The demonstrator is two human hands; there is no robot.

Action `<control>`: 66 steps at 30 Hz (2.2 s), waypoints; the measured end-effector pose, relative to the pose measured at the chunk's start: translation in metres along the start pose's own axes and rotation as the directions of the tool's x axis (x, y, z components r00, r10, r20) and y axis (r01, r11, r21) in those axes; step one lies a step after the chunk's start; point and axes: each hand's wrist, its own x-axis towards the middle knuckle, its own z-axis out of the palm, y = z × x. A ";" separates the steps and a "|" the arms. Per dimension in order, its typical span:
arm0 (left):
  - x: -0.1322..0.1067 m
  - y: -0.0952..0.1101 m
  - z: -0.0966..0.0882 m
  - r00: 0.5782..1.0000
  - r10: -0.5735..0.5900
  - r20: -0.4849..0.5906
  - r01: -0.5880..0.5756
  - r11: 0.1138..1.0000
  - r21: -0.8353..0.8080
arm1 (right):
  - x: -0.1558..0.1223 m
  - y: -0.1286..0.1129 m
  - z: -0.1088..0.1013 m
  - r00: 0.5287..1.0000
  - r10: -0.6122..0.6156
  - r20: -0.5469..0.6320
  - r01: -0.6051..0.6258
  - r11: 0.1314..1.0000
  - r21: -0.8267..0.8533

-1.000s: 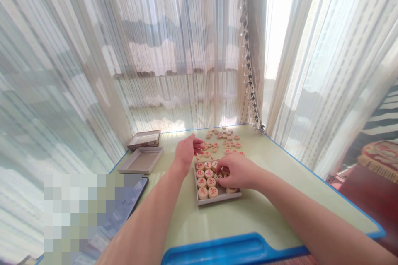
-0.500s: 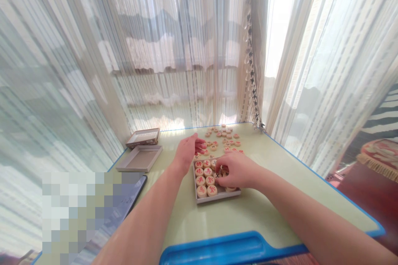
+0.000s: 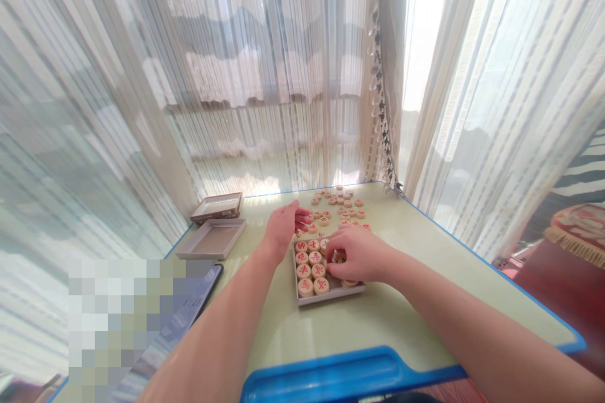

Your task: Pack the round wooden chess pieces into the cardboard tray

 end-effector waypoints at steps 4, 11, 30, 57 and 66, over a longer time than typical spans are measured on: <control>-0.001 0.000 0.001 1.000 0.014 0.004 -0.014 1.000 0.023 | 0.001 -0.001 0.002 1.000 0.003 0.008 -0.003 1.000 -0.008; -0.003 0.001 0.003 0.999 0.044 0.000 -0.044 0.997 0.064 | 0.000 -0.002 0.000 1.000 0.009 0.007 -0.009 1.000 -0.028; -0.001 -0.006 0.003 0.996 0.071 0.059 -0.078 0.990 0.120 | 0.002 0.000 0.001 1.000 0.015 0.013 -0.014 0.997 -0.078; 0.006 -0.013 -0.006 0.992 0.121 -0.036 -0.109 0.963 0.245 | 0.007 0.026 -0.004 0.819 0.190 -0.542 -0.211 0.977 0.024; 0.009 -0.021 -0.011 0.987 0.153 -0.046 -0.123 0.912 0.392 | 0.008 0.081 0.008 0.708 0.615 -0.348 -0.636 0.769 0.063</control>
